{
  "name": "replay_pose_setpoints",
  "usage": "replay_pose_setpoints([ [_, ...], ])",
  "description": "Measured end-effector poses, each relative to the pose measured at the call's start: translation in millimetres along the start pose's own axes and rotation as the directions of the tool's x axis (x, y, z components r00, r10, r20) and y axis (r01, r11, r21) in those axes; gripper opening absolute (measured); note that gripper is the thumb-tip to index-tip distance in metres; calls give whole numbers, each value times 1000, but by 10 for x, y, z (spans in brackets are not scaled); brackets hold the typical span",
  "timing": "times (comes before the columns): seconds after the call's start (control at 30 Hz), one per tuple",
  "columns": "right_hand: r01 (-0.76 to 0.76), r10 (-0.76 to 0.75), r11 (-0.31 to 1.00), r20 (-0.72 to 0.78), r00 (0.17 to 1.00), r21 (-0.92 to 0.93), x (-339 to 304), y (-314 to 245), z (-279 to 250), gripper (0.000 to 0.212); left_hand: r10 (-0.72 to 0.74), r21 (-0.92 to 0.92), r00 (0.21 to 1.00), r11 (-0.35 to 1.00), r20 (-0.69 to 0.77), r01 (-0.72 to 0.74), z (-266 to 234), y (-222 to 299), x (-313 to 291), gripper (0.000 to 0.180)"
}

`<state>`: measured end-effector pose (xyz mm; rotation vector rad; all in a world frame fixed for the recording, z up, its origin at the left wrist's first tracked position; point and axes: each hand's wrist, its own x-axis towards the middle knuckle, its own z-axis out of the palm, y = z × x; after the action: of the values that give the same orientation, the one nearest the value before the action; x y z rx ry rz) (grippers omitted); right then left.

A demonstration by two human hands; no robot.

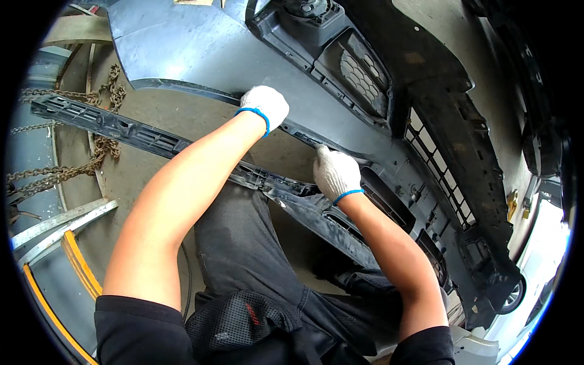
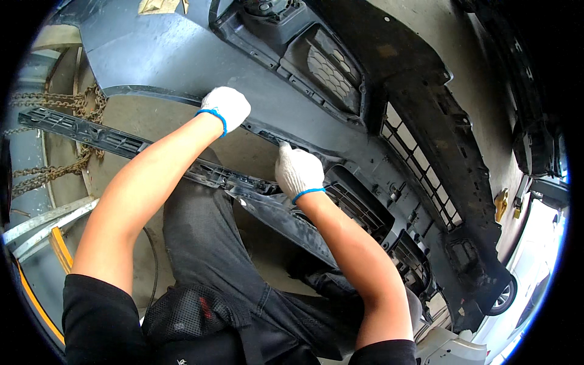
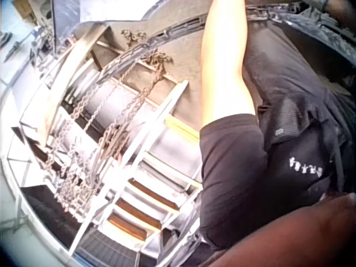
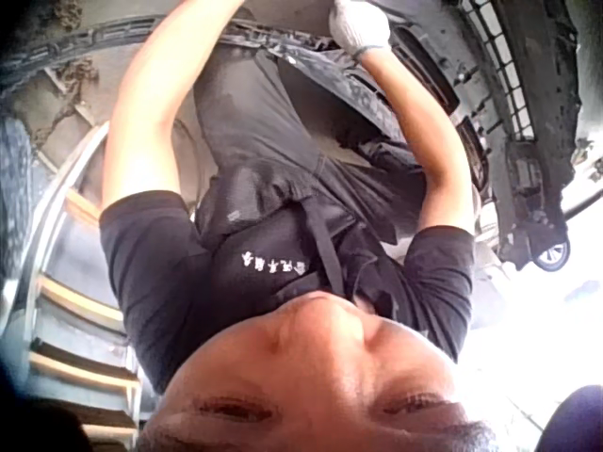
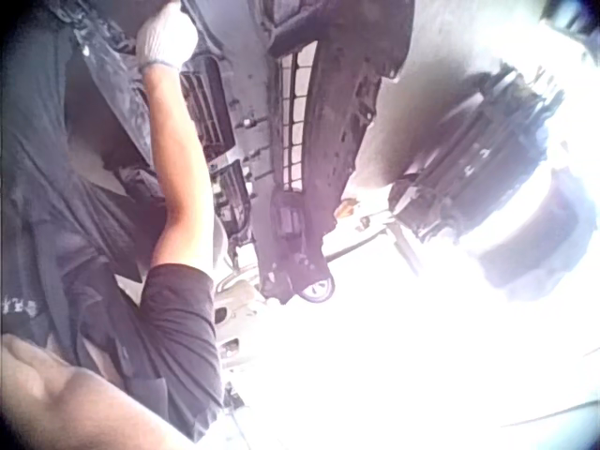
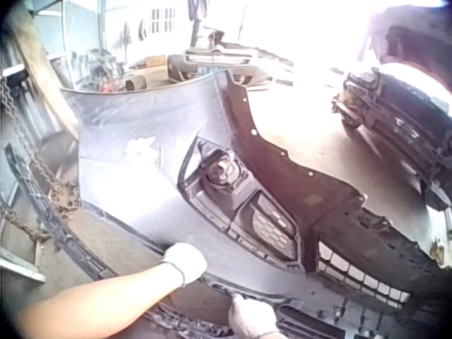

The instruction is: The person aligns and snaps a black plastic trim piece into the front bumper cover, pressing along the edge to secure clips. They then lift and position the bumper cover onto a support frame, adjusting its placement.

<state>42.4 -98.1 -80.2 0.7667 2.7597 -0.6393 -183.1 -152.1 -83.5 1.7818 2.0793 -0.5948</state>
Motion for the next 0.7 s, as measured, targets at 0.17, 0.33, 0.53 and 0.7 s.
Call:
replay_pose_setpoints([
  [0.17, 9, -9, 999, 5, 1000, -44, -9, -28, 15, 24, -18, -28, 999, 999, -36, 17, 57, -20, -10, 23],
  [0.33, 1, -2, 999, -49, 999, -35, -38, -108, 8, 24, -26, -25, 999, 999, -41, 25, 47, -16, -11, 23],
  [0.53, -36, 35, 998, -20, 999, -48, 9, -183, 38, 22, -17, 4, 1000, 1000, -21, 18, 66, -11, -16, 21],
  [0.7, -149, 148, 988, -53, 988, -26, 29, -385, 132, 19, -5, 54, 1000, 999, 1, 5, 37, 38, -39, 21],
])
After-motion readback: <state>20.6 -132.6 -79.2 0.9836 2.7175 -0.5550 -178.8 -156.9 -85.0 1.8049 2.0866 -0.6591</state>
